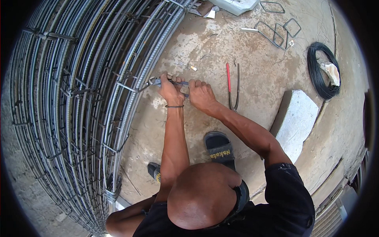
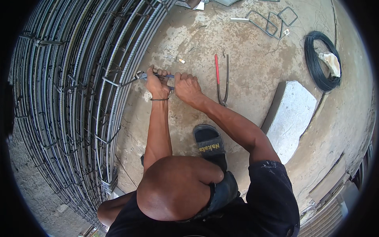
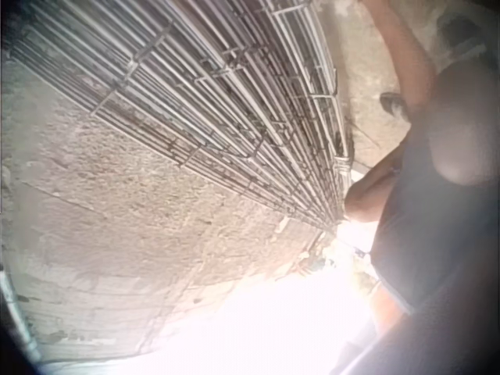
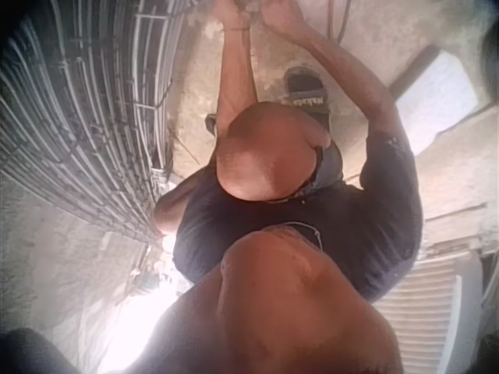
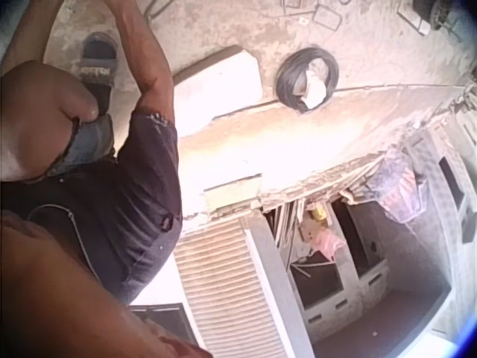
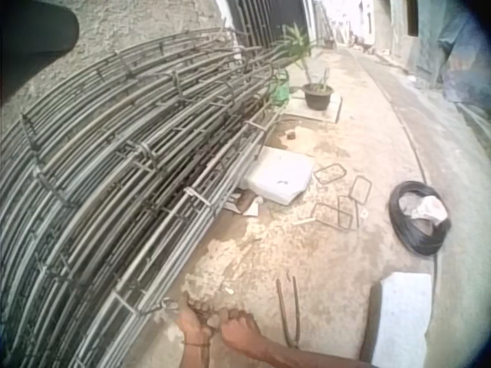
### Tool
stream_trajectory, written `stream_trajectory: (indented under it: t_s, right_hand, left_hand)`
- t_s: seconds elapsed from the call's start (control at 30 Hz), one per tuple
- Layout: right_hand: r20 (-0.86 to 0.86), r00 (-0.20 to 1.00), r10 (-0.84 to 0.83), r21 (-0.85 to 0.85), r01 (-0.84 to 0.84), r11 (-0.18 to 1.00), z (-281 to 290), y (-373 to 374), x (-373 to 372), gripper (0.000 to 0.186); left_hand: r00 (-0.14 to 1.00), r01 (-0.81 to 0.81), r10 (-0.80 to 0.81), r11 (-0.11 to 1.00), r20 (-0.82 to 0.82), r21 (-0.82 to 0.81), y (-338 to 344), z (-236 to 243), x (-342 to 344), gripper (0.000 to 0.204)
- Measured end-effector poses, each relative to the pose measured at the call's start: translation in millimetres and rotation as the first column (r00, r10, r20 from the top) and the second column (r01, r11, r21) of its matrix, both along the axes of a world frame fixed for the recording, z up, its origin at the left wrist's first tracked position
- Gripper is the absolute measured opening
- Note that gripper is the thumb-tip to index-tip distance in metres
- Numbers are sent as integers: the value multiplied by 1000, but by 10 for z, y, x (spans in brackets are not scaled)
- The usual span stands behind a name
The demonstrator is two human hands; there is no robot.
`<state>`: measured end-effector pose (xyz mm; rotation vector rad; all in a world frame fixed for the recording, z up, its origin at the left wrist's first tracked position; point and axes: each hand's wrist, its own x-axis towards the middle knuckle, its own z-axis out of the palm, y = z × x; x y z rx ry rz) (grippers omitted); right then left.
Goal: The person secures rebar cages using wire and a pair of pliers, twisting and cutting the wire at various points along the structure.
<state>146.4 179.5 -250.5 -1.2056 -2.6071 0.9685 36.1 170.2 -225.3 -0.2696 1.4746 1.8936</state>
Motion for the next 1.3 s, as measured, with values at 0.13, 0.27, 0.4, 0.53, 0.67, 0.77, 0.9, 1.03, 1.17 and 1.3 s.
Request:
stream_trajectory:
  t_s: [0.13, 0.27, 0.4, 0.53, 0.67, 0.77, 0.9, 1.03, 1.17, 1.3]
  right_hand:
    - [-124, 969, 212, -60, -220, 974, 175, 277, 169, 45]
    - [-192, 892, 410, -518, -447, 730, 77, 868, 90, 40]
    - [-309, 885, 349, -883, -403, 241, 204, 928, -29, 20]
    - [-97, 835, 541, -541, -501, 676, 261, 1076, -130, 14]
    - [75, 848, 525, 201, -528, 825, 335, 1078, -267, 19]
    - [141, 890, 434, 431, -450, 782, 182, 1067, -209, 21]
    - [46, 925, 378, 590, -331, 737, 24, 877, -204, 26]
    - [-40, 917, 397, 378, -354, 855, 64, 772, -106, 35]
    - [-37, 740, 671, -539, -580, 611, 426, 1172, -157, 31]
    - [-217, 848, 484, -967, -254, 12, 260, 1125, -137, 20]
  left_hand:
    - [990, 99, -120, 964, 72, 246, -106, -101, -90, 33]
    - [983, 86, -141, 922, 120, 377, -66, -111, -24, 34]
    - [970, 87, -192, 851, 152, 518, -83, -194, -100, 34]
    - [979, 43, -149, 817, 139, 575, 22, -164, -35, 23]
    - [989, -143, 125, 922, 74, 360, 261, -70, -66, 37]
    - [958, -264, 227, 936, 174, 232, 410, 44, 52, 37]
    - [978, -208, 204, 949, 43, 237, 425, -46, -24, 30]
    - [972, -225, 183, 912, 150, 342, 323, -107, -45, 32]
    - [972, -142, 36, 879, 233, 456, 185, -58, 23, 37]
    - [985, -19, -63, 881, 158, 472, 64, -64, -7, 35]
